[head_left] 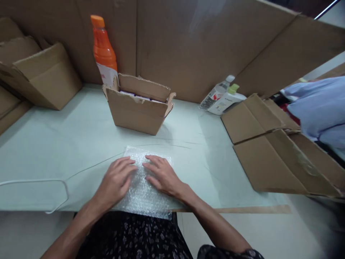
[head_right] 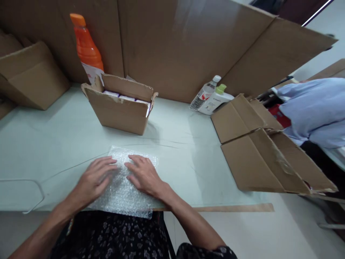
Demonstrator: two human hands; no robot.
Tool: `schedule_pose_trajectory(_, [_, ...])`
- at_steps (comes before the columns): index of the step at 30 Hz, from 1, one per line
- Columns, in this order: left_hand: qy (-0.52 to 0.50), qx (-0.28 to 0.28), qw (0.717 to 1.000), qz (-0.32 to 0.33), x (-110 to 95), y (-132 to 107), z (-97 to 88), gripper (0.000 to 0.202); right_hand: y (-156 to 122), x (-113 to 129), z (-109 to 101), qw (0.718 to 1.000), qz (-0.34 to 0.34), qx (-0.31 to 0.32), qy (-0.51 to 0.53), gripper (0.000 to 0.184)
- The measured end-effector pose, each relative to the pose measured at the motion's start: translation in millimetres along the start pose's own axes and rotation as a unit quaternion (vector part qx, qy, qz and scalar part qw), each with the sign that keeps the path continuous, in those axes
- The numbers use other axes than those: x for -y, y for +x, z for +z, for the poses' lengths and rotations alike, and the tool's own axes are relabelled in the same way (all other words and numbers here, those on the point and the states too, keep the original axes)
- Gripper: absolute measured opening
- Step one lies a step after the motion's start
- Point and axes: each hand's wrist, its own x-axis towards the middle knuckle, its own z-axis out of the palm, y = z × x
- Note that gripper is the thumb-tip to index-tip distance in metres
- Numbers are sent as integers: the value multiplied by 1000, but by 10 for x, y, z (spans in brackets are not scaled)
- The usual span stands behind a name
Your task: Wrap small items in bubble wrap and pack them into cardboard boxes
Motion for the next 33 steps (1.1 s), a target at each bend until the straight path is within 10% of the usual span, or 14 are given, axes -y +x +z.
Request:
schedule_pose_trajectory(5, [39,69,996,36,44,-155,341,38,-332,-269,172,996,-24,27,-78,44])
schedule_pose_trajectory(10, [-92,-14,995,-47,94,1,83,30,-511,-624,-102,983,81,-161,-32,24])
schedule_pose_trajectory(16, [-163,-305,903,-255,443,1113,-122,63,385,-788,-213,958,163,-224,79,56])
schedule_pose_trajectory(21, [-233,-302,879,-287,822,1657,-64,68,1052,-946,-167,937,192,-229,180,74])
schedule_pose_trajectory(27, [-258,-288,882,-269,699,1335,141,59,928,-1047,-228,924,238,-238,181,44])
schedule_pose_trajectory(33, [-206,-295,894,-268,431,933,147,75,607,-943,-295,929,222,-247,162,51])
